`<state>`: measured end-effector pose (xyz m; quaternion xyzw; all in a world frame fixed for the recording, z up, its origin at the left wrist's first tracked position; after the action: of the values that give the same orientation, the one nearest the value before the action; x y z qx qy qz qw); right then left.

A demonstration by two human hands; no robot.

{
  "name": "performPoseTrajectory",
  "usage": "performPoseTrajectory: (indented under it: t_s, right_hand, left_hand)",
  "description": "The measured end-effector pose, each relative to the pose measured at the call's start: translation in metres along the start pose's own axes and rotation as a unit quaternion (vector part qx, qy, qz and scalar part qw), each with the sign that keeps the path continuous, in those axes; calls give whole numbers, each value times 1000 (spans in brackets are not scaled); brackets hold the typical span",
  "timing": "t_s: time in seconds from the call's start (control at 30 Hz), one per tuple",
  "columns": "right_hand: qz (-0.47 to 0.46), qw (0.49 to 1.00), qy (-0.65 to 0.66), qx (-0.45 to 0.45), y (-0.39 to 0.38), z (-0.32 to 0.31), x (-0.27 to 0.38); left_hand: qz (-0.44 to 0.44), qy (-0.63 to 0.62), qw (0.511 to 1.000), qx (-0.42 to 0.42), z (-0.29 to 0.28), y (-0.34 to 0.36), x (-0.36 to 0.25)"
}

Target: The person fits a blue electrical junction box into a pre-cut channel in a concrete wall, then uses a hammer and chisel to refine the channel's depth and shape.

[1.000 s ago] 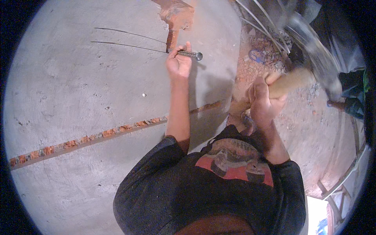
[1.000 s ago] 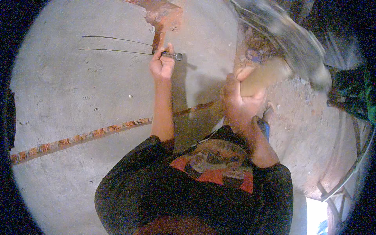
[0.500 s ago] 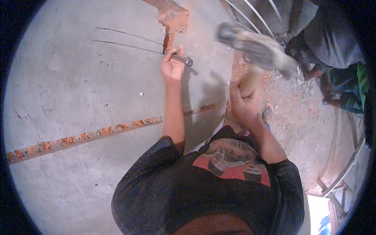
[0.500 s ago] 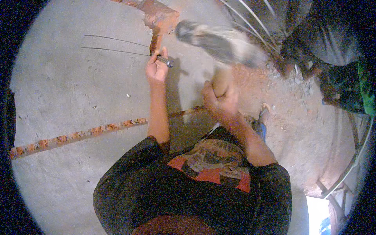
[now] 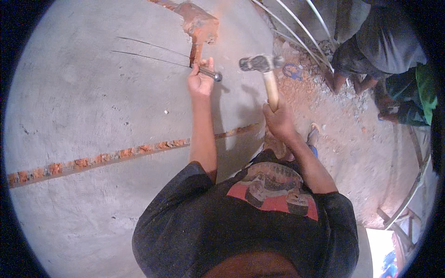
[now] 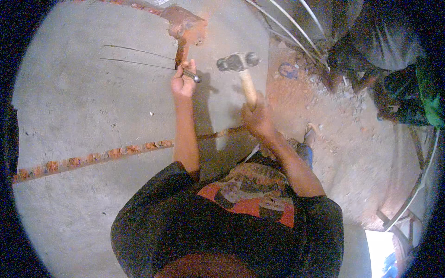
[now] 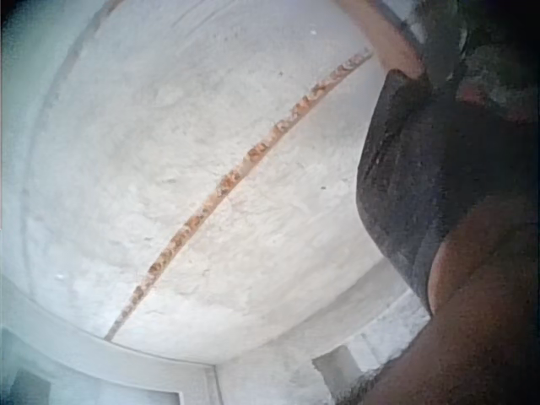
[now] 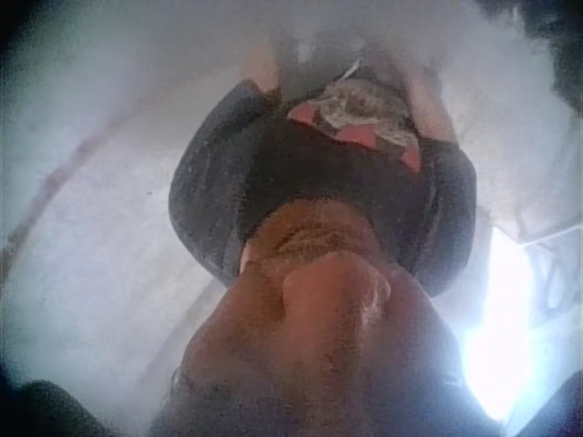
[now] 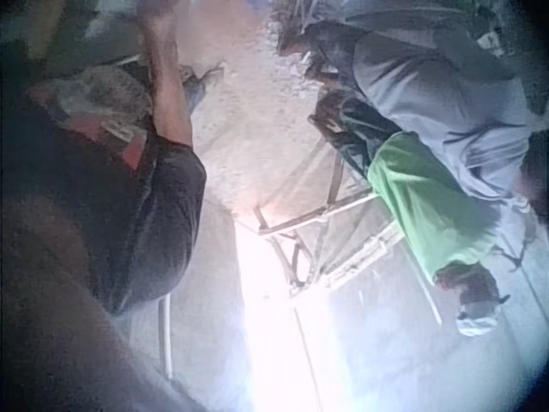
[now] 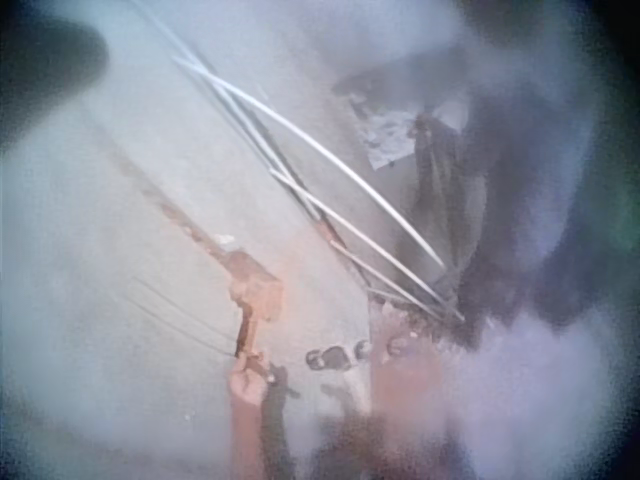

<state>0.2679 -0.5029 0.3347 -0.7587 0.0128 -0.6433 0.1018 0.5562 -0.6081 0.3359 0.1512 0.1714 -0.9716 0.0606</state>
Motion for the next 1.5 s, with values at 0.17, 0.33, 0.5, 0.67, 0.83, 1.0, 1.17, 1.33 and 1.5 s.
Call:
performPoseTrajectory:
  t_s: [0.17, 0.33, 0.5, 0.67, 0.83, 1.0, 1.17, 1.33, 1.5]
  right_hand:
    - [-67, 994, -16, -80, -8, -19, -8]
    - [-21, 999, -6, -24, -24, -8, -28]
    - [-24, 999, -21, -4, -28, -7, -24]
    - [79, 993, 83, 12, -33, -5, -29]
    - [20, 999, 36, -23, -22, 2, -56]
    - [-54, 998, -13, -35, -23, -3, -40]
    - [-50, 999, 11, 6, -28, -5, -28]
    - [9, 990, 143, 12, -37, -2, -21]
    - [36, 993, 112, 15, -38, -3, -20]
  left_hand:
    - [22, 33, 996, -74, -6, -7, 17]
    - [2, 38, 999, -20, -17, -7, 18]
    - [54, 83, 994, -39, -7, 4, 11]
    - [44, 159, 986, -5, 4, 17, 25]
    - [-44, 224, 974, -1, 12, 15, 49]
    - [90, 212, 971, -70, 15, 10, 33]
    - [78, 155, 982, -77, 4, 20, 25]
    - [-35, 129, 991, 4, 18, 45, 38]
    - [-64, 142, 988, 5, 19, 40, 52]
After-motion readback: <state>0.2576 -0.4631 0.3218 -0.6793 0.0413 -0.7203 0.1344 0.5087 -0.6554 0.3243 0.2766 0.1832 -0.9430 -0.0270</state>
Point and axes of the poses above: each hand's wrist, its own y-axis towards the middle knuckle, its own z-axis out of the palm, x = y × z, the point moved 9 cm from there along y, towards the middle knuckle, and after that the axes turned 4 degrees about -z, right-handed, at the moved point
